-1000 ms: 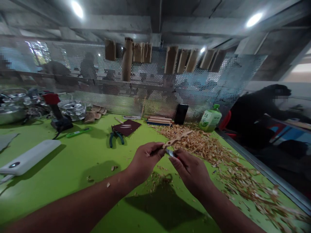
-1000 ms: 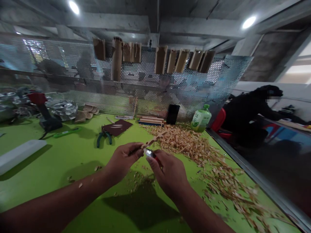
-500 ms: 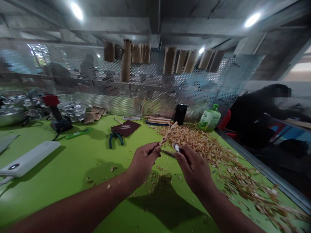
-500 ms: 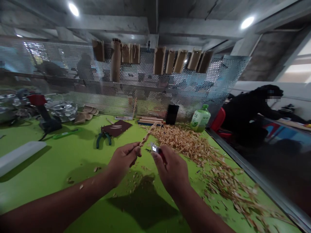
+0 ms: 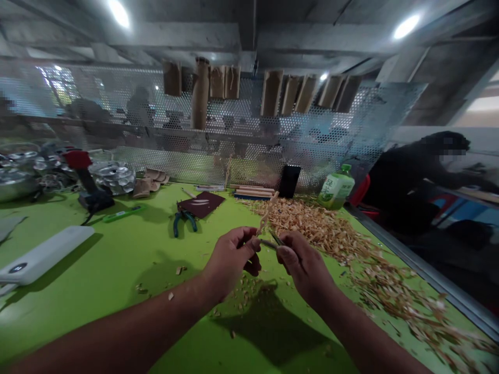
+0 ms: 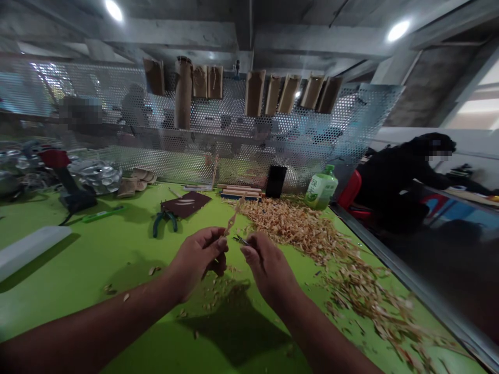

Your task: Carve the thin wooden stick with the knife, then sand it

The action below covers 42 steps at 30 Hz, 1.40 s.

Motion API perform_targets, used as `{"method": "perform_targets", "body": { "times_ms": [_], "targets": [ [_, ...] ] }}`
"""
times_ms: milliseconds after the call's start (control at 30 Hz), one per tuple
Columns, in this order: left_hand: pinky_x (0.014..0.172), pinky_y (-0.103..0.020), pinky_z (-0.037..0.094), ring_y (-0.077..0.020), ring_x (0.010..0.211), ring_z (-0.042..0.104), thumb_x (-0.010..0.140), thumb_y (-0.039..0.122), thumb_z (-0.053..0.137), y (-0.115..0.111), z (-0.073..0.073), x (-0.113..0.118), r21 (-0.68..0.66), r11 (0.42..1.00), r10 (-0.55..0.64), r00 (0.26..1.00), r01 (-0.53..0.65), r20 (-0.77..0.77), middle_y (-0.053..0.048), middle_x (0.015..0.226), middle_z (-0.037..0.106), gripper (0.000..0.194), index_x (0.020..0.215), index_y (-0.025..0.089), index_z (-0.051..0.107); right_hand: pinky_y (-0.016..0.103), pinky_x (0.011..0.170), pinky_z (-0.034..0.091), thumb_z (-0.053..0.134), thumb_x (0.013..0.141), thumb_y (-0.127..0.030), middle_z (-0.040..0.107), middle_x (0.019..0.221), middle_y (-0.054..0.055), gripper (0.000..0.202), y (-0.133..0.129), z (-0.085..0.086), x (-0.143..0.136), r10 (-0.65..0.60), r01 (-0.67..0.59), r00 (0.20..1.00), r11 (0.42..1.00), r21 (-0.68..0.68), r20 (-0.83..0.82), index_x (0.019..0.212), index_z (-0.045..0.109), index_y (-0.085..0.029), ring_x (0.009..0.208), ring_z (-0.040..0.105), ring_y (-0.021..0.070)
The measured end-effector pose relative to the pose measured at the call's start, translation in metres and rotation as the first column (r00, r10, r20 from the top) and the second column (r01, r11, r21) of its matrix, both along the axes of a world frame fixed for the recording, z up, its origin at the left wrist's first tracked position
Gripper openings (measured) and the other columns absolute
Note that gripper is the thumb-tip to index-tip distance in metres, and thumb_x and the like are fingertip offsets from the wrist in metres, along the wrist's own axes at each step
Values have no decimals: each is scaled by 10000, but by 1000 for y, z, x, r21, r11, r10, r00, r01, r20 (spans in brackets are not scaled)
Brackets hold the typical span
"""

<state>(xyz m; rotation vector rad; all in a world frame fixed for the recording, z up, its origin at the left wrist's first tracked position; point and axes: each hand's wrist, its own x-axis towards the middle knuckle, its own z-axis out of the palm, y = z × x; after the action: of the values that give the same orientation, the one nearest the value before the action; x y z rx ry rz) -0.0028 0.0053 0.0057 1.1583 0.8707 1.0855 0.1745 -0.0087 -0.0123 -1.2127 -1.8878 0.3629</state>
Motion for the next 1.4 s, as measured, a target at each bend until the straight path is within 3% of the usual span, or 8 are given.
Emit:
{"method": "perform_targets", "body": {
  "times_ms": [133, 400, 667, 900, 1167, 1300, 1400],
  "targets": [
    [463, -229, 478, -87, 469, 550, 842, 268, 615, -2, 0, -1, -21, 993, -113, 991, 115, 64, 18, 664, 562, 211, 992, 122, 584, 229, 481, 362, 341, 970, -480, 523, 575, -18, 378, 0, 5, 1, 37, -40, 999, 997, -66, -37, 743, 475, -209, 490, 488, 116],
    [396, -197, 445, -58, 422, 532, 843, 279, 620, -5, -3, -1, -21, 976, -213, 973, 215, 88, 21, 738, 568, 196, 969, 135, 580, 228, 475, 351, 332, 964, -507, 511, 536, -21, 437, -1, 11, 3, -43, 43, 999, 996, -73, 5, 675, 467, -208, 472, 488, 112],
    [354, -162, 362, -24, 387, 461, 850, 282, 615, -8, -1, -1, -33, 972, -227, 969, 231, 93, 29, 719, 560, 163, 914, 135, 588, 234, 460, 317, 319, 947, -558, 524, 556, -14, 455, -4, 9, -1, -68, 74, 997, 985, -155, 46, 671, 438, -217, 474, 476, 119],
    [326, -151, 272, -20, 345, 398, 864, 280, 602, -8, 2, -2, -68, 973, -218, 974, 222, 58, 51, 605, 545, 134, 879, 148, 588, 240, 470, 299, 307, 945, -562, 511, 536, -15, 467, -6, 15, 0, -129, 139, 985, 987, -84, 114, 659, 437, -217, 469, 465, 120],
    [338, -148, 210, -9, 333, 328, 865, 245, 583, -10, 7, -3, -67, 976, -205, 979, 206, 18, 57, 554, 511, 116, 815, 143, 604, 245, 485, 290, 287, 957, -538, 480, 545, -16, 449, -7, 16, -2, -83, 104, 980, 988, -113, 178, 664, 417, -223, 486, 430, 124],
    [350, -157, 208, 0, 351, 334, 843, 259, 605, -7, 4, -3, -47, 977, -208, 978, 208, 5, 29, 640, 550, 132, 806, 133, 618, 248, 494, 295, 305, 961, -516, 486, 559, -16, 422, -7, 18, 2, -43, 70, 977, 990, -124, 210, 675, 413, -225, 494, 425, 124],
    [357, -163, 219, -1, 372, 356, 836, 276, 612, -4, 0, -4, -14, 969, -245, 969, 245, -14, 8, 732, 584, 155, 909, 142, 641, 242, 479, 276, 315, 962, -510, 471, 548, -24, 426, -4, 21, 10, 13, 19, 977, 989, -146, 214, 662, 411, -223, 490, 418, 119]
  ]
}}
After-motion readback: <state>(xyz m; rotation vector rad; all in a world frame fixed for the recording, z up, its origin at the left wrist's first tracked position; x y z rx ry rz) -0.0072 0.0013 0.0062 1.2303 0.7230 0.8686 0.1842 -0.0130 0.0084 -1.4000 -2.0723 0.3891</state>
